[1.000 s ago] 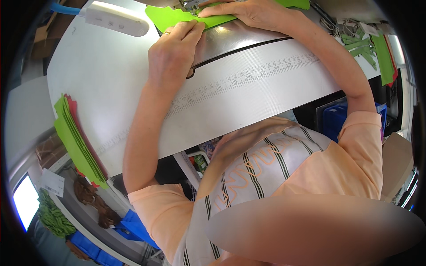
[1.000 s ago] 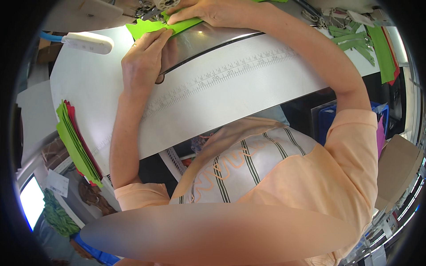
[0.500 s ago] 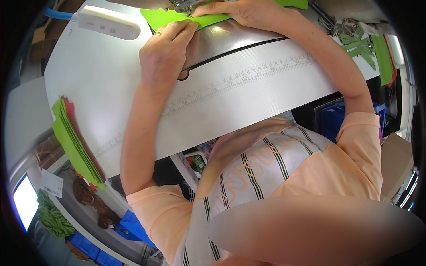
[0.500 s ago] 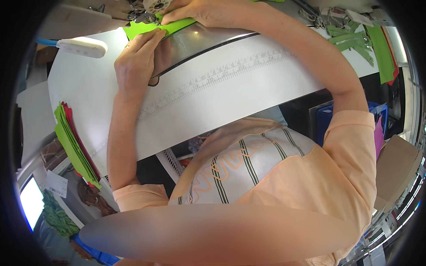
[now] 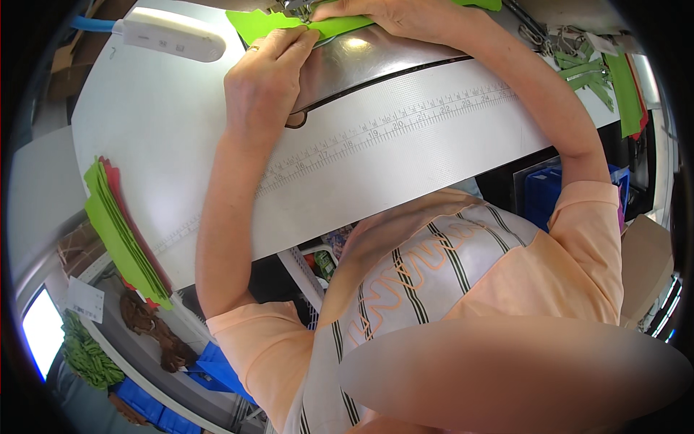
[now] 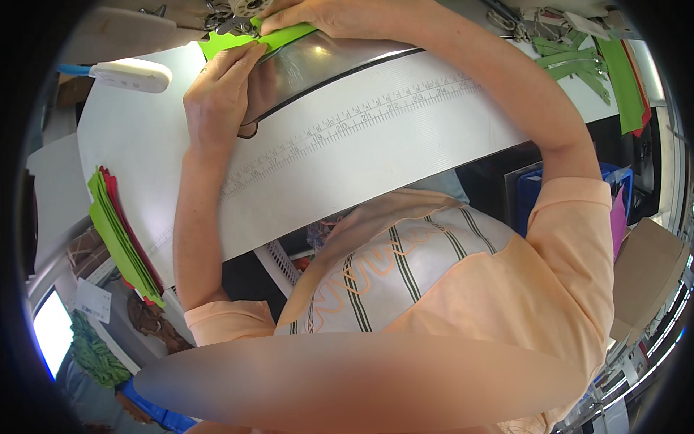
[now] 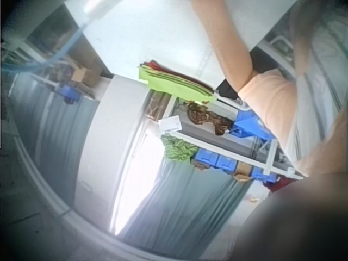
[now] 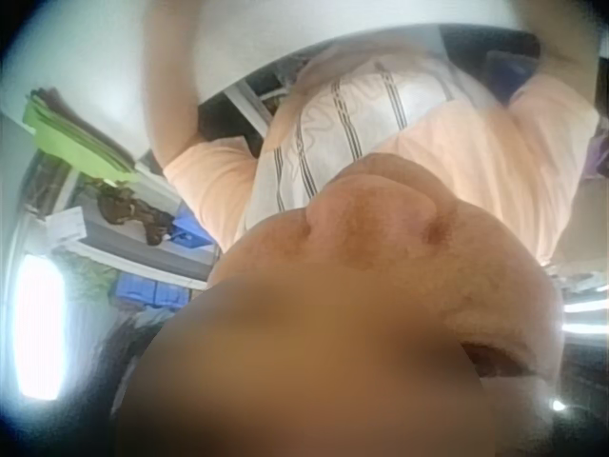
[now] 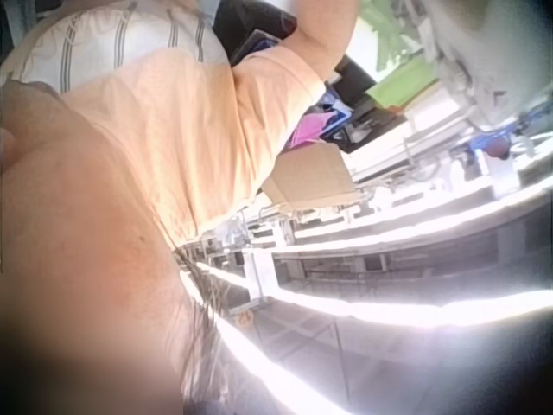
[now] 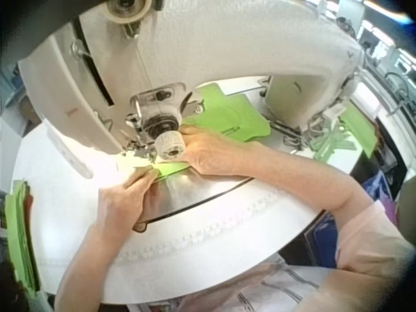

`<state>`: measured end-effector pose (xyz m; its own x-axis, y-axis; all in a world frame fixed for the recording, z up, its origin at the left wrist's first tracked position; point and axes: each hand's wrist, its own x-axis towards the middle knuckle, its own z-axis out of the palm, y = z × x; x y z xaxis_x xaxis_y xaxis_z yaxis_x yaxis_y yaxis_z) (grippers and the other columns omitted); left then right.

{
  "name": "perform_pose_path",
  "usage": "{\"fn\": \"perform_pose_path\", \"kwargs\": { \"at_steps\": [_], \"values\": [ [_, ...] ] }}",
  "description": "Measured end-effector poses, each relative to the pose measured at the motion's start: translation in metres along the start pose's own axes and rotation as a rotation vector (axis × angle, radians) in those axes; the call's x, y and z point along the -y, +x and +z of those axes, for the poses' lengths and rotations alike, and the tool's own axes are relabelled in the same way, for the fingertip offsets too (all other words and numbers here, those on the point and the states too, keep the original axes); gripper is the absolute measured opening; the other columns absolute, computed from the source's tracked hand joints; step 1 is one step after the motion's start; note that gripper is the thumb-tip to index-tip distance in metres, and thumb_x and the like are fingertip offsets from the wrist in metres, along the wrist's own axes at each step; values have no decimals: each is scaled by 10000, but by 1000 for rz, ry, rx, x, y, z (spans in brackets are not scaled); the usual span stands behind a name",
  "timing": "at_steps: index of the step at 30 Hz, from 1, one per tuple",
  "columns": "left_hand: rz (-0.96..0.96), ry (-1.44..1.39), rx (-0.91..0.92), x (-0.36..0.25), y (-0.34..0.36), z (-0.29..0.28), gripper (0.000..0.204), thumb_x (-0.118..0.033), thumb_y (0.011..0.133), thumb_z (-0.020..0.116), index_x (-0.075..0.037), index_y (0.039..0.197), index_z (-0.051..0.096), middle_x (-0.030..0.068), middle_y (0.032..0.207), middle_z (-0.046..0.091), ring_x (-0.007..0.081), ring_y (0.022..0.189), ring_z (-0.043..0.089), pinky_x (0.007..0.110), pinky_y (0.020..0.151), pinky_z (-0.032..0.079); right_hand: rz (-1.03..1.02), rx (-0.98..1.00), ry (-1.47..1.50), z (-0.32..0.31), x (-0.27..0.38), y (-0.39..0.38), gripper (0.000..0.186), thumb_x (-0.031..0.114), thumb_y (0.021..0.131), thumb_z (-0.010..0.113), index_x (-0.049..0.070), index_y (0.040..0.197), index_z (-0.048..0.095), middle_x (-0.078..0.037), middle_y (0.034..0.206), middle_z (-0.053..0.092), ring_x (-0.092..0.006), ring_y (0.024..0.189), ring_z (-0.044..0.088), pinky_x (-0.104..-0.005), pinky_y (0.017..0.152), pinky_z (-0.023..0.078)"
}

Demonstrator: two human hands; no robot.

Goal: Sewing a metal zipper into a piece of green material using an industrial sewing machine.

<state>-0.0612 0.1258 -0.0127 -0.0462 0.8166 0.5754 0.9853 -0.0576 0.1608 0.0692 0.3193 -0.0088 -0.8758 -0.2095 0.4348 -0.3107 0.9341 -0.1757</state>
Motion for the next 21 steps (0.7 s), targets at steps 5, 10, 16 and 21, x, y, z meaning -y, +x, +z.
{"fn": "perform_pose_path", "kwargs": {
  "at_steps": [5,10,16,21],
  "values": [
    [9,-18,-12,2,0,1,291,34,780,606,-96,1020,707,34,960,678,217,817,654,294,702,526,23,45,16,1,-3,-1,316,65,775,624,37,1088,661,-151,1057,639,-318,1050,566,-400,943,441],
    [4,-12,-6,3,1,1,288,31,780,607,-99,1017,707,27,958,677,215,818,654,291,701,524,-52,-22,10,-2,-2,1,272,75,779,622,38,1045,659,-142,1065,636,-319,1015,581,-400,924,456],
    [15,-10,-5,6,1,2,289,29,780,606,-107,1013,708,12,954,675,208,808,651,288,699,522,-23,6,-12,-2,-4,0,266,70,766,620,41,1027,659,-141,1056,636,-321,997,589,-396,908,469],
    [21,-28,-12,9,2,3,275,23,781,614,-107,1004,710,13,951,674,205,808,652,287,698,521,-29,-6,-18,1,-4,3,275,67,760,622,34,1031,653,-154,1068,627,-320,1019,583,-400,912,467]
  ]
}}
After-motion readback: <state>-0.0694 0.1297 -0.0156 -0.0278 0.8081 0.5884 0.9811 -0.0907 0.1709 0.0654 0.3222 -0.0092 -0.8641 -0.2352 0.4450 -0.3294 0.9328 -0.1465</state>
